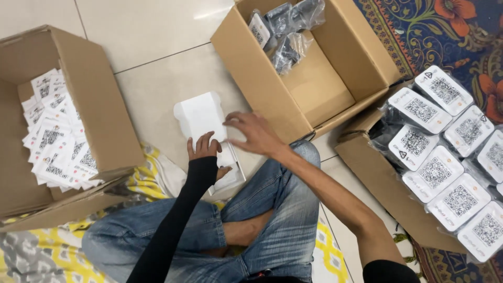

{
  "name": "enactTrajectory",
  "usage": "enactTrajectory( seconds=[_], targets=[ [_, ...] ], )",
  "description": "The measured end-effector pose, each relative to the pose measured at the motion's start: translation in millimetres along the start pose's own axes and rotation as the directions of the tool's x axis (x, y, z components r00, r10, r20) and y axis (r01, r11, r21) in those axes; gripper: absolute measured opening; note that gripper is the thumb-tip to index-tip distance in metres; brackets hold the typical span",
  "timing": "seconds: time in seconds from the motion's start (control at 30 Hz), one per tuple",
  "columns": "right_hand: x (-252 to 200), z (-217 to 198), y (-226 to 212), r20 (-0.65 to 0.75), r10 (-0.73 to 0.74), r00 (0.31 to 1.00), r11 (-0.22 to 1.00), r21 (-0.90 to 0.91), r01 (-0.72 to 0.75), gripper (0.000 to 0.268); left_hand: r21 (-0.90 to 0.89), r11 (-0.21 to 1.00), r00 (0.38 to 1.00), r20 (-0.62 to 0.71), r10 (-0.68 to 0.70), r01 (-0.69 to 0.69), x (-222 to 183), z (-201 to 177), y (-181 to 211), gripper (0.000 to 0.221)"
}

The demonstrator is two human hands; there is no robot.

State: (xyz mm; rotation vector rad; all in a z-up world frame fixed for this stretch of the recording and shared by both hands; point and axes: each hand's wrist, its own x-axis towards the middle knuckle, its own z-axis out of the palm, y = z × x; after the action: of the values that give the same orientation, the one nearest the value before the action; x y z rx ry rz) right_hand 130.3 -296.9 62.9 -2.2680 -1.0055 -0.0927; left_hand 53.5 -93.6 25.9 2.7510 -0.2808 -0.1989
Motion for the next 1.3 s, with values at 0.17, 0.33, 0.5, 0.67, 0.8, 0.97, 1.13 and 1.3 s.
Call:
enactTrajectory(
  seconds=[0.17, 0.33, 0.5, 0.67, 0.8, 0.97, 1.13, 1.3],
  targets=[
    [29, -80, 152, -0.368, 0.231, 0.901, 0.972, 0.043, -0.232, 0.035, -0.283, 0.927, 0.94, -0.303, 0.156, -0.245, 97, -17, 49, 0.057],
    [40, -65, 291, -0.273, 0.349, 0.896, 0.898, -0.175, -0.403, 0.076, -0.537, 0.7, 0.86, -0.457, 0.227, -0.47, 213, 5, 91, 0.047],
    [21, -52, 320, -0.145, 0.544, 0.826, 0.803, -0.197, -0.563, 0.04, -0.726, 0.578, 0.912, -0.403, 0.082, -0.373, 248, 20, 111, 0.056],
    [-27, -101, 250, -0.19, 0.715, 0.673, 0.695, 0.3, -0.654, 0.031, -0.591, 0.628, 0.812, -0.572, 0.117, -0.506, 197, -13, 133, 0.088],
    [-75, -124, 149, -0.133, 0.671, 0.73, 0.51, 0.797, -0.323, 0.036, -0.595, 0.556, 0.773, -0.617, 0.146, -0.58, 143, -39, 159, 0.097],
    [-98, -142, 0, -0.419, 0.553, 0.721, 0.826, 0.39, -0.407, 0.051, -0.622, 0.563, 0.809, -0.566, 0.157, -0.544, 59, -48, 148, 0.047],
    [-131, -82, -32, -0.142, 0.56, 0.816, 0.662, 0.669, -0.338, 0.025, -0.72, 0.547, 0.891, -0.439, 0.118, -0.427, -34, -40, 130, 0.024],
    [-121, -70, -116, 0.278, 0.217, 0.936, 0.145, 0.939, -0.313, 0.056, -0.719, 0.482, 0.859, -0.484, 0.17, -0.501, -146, -116, 151, 0.039]
  ],
)
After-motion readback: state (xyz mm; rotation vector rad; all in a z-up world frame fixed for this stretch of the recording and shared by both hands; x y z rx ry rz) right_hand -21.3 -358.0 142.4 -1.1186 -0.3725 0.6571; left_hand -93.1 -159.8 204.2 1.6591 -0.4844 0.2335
